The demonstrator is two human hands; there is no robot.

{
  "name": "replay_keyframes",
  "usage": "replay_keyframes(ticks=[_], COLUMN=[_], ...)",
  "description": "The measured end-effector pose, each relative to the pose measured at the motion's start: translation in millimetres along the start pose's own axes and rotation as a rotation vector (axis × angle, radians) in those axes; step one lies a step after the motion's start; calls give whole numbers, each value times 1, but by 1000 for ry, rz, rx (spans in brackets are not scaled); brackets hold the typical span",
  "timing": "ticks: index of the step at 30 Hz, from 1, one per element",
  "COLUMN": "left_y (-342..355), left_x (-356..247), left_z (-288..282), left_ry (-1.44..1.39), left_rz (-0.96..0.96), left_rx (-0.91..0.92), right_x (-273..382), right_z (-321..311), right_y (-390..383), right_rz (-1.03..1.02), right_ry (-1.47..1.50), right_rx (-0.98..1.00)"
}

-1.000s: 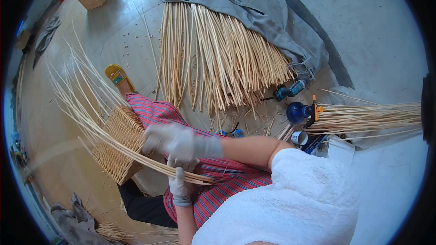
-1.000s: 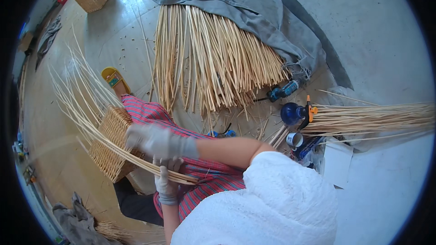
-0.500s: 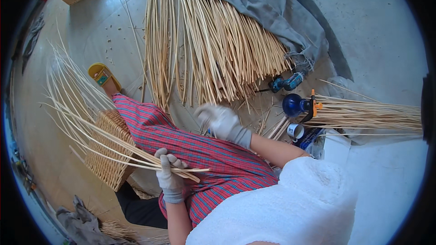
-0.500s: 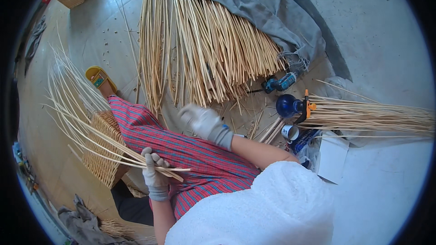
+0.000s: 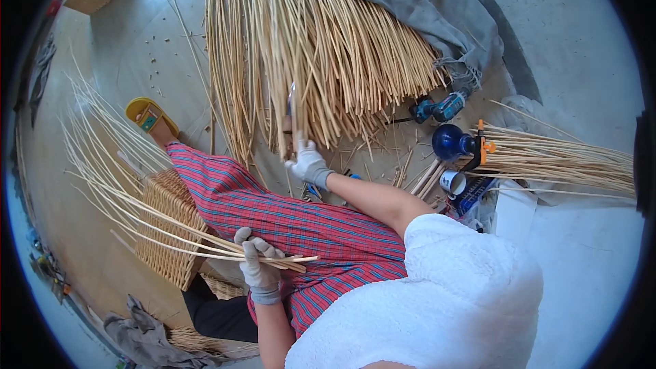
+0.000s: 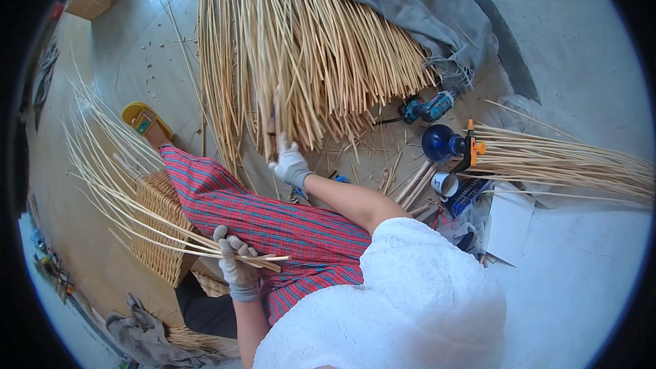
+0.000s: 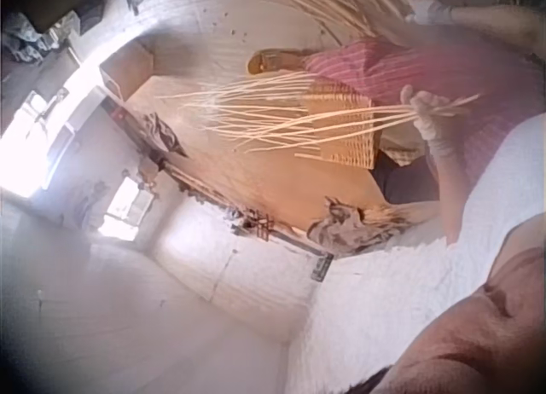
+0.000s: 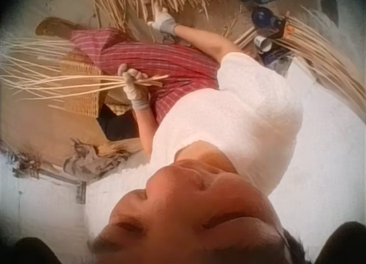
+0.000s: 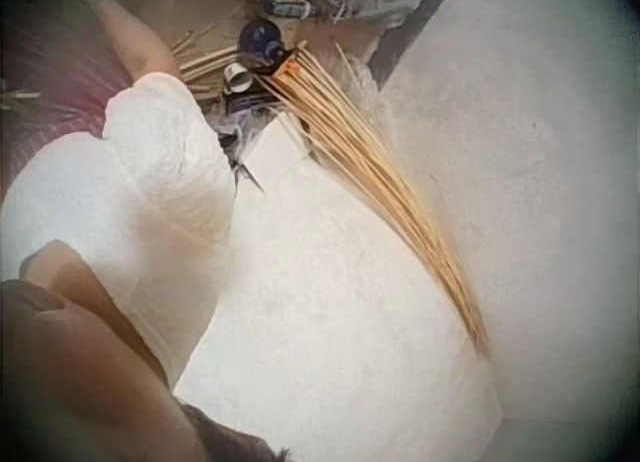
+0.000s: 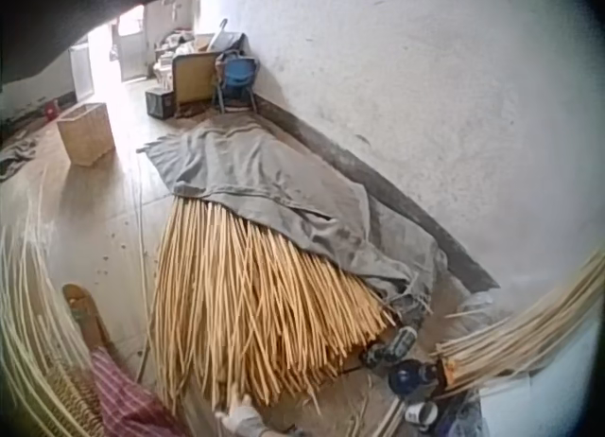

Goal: The person sits on the floor and weaves a basket using thin bamboo strips. They select strips from a pile, interlace them into the basket frame, and periodically tap the structure to tighten the weave.

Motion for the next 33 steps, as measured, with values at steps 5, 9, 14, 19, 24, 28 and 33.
replay_keyframes(ticks=[5, 9, 14, 19, 24, 28, 33], left_y=[1, -3, -14, -17, -13, -8, -12], left_x=[-3, 0, -3, -8, -5, -7, -4], left_z=[1, -7, -12, -13, -14, -7, -19], left_ry=[-21, -46, -152, -131, -162, -104, -178], left_rz=[-27, -8, 19, -20, -17, -3, -43], left_rx=[24, 24, 16, -6, 16, 69, 63], right_x=[-1, -18, -45, -61, -36, -51, -26], right_z=[24, -1, 6, 58, 57, 68, 105], right_y=[40, 19, -37, -22, 28, 68, 51], right_rz=[-61, -164, -27, 105, 245, 131, -85], right_ry=[-257, -210, -345, -188, -103, -123, 270], right_rx=[-97, -170, -5, 9, 3, 95, 33])
Point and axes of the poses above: each hand's wrist, its own y-axis towards the middle knuckle, its own z-axis out of the palm, x = y × z, the point moved 1 cm from there along y, towards the middle knuckle, and after that the axes turned 9 degrees about x, right-handed, at the moved point
